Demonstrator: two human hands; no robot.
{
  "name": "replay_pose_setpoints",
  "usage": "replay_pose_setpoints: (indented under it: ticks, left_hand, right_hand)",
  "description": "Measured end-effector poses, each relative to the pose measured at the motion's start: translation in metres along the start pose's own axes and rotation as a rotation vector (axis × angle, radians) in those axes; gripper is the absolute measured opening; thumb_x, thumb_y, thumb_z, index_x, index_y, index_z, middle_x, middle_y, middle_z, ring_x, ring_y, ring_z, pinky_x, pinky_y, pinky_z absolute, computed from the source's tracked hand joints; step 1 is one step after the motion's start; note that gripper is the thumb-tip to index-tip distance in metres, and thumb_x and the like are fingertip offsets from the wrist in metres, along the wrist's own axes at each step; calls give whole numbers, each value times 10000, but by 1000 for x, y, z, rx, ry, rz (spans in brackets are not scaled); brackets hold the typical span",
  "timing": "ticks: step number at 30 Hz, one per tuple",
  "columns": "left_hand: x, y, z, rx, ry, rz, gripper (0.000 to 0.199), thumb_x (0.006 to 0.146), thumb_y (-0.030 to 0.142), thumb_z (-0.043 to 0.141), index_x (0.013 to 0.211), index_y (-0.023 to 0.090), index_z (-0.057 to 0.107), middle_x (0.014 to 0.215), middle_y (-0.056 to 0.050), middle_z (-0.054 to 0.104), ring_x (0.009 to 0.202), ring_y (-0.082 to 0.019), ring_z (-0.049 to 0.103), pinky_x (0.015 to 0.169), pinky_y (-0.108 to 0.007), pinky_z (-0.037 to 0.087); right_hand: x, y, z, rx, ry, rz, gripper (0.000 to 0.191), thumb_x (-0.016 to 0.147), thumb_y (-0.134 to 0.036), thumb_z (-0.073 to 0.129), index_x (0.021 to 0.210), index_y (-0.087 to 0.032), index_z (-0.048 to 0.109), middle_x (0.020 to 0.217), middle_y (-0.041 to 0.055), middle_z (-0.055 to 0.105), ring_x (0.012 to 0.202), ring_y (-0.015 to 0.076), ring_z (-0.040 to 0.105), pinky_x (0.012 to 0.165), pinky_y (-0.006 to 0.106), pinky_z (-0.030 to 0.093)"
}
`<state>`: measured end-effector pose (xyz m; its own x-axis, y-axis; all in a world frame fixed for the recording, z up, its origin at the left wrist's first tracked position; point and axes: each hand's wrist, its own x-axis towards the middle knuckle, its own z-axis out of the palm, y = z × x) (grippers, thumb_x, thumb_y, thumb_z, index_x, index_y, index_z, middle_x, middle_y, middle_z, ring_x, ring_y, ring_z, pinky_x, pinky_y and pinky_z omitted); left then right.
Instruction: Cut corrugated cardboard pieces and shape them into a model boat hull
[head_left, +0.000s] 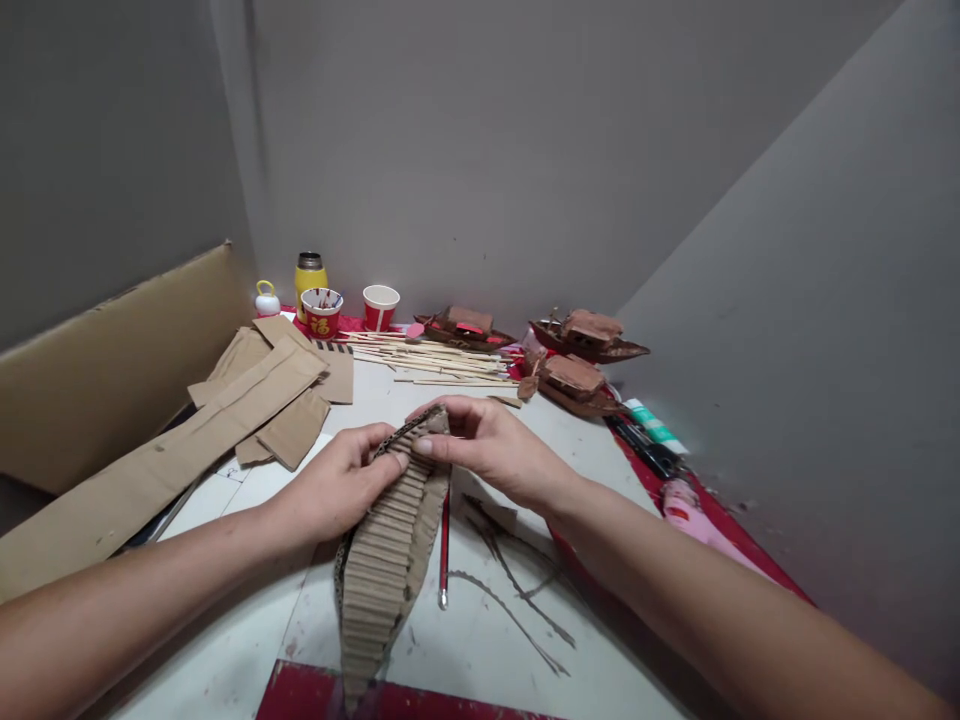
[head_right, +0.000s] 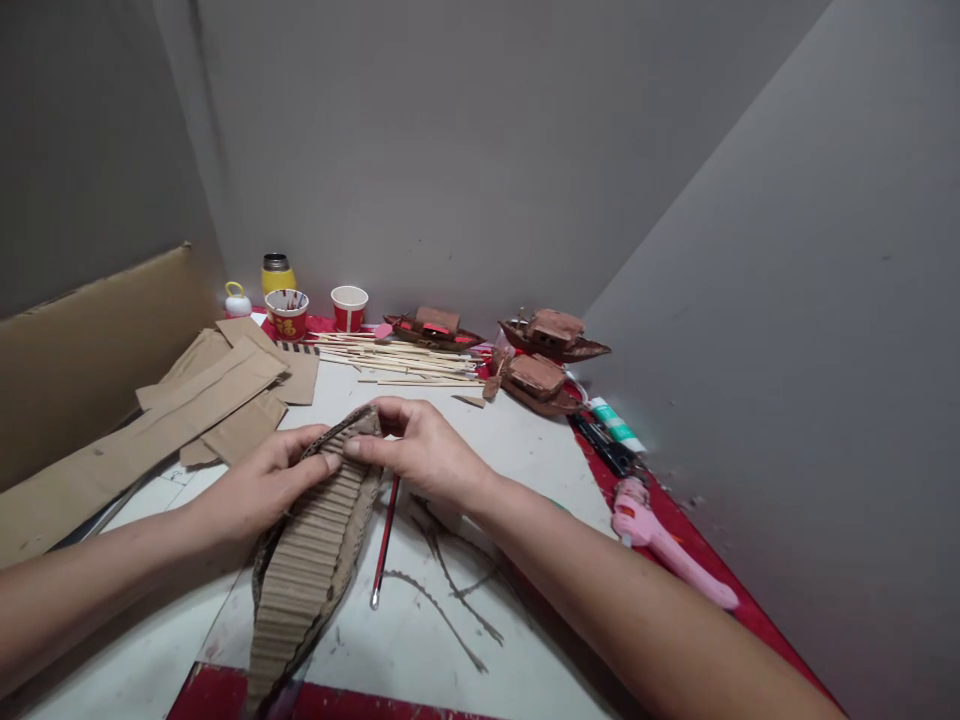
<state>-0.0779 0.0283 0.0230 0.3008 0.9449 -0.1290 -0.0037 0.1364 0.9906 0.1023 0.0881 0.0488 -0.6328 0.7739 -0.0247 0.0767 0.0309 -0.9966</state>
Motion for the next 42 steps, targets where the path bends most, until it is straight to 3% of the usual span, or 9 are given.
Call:
replay_pose_setpoints:
  ticks: [10,16,21,29,36,39,42]
  left_hand:
    - [-3,3,3,217,12,129,169,892,288,522,957,170,625,904,-14,643,853,-179,571,783,-287,459]
    - [-2,3,3,218,16,139,218,906,357,517,977,172,608,890,-28,645,856,-205,589,760,-295,467]
    - [-4,5,2,354,40,182,206,924,334,484,960,175,610,927,-29,651,890,-207,585,807,-297,452]
    - [-5,4,4,338,56,248,217,928,303,488,1053,193,627,1057,-41,677,1029,-224,590,958,-314,415]
    - [2,1,1,295,96,193,225,906,363,516,964,176,628,935,-38,669,912,-218,597,814,-309,474]
    - [2,6,2,267,103,169,218,892,371,537,943,176,618,903,-30,665,879,-207,609,780,-298,481]
    - [2,11,0,119,43,60,249,850,371,600,1011,181,610,889,-23,686,844,-201,637,747,-295,493]
  right_hand:
    - [-6,-2,9,-104,73,-30,138,709,-251,733,720,-173,619,678,-32,591,622,118,515,606,247,433]
    - [-6,-3,8,-128,101,-59,112,717,-254,723,718,-183,636,675,-28,603,629,129,531,613,252,443]
    - [-10,-6,6,-239,26,-76,113,818,-276,633,832,-173,676,826,22,684,752,161,593,716,281,474]
    - [-15,-2,15,-429,182,-181,233,865,-309,547,690,-166,606,669,11,590,632,143,495,588,264,413]
    - [-12,2,13,-266,124,-141,120,804,-277,657,873,-179,667,854,25,690,784,177,605,715,287,493]
    - [-10,4,12,-217,116,-138,116,798,-281,659,856,-185,689,816,18,696,756,175,611,719,300,502]
    - [-7,2,6,-192,151,-141,119,775,-297,678,805,-182,684,770,13,687,729,177,611,704,306,506]
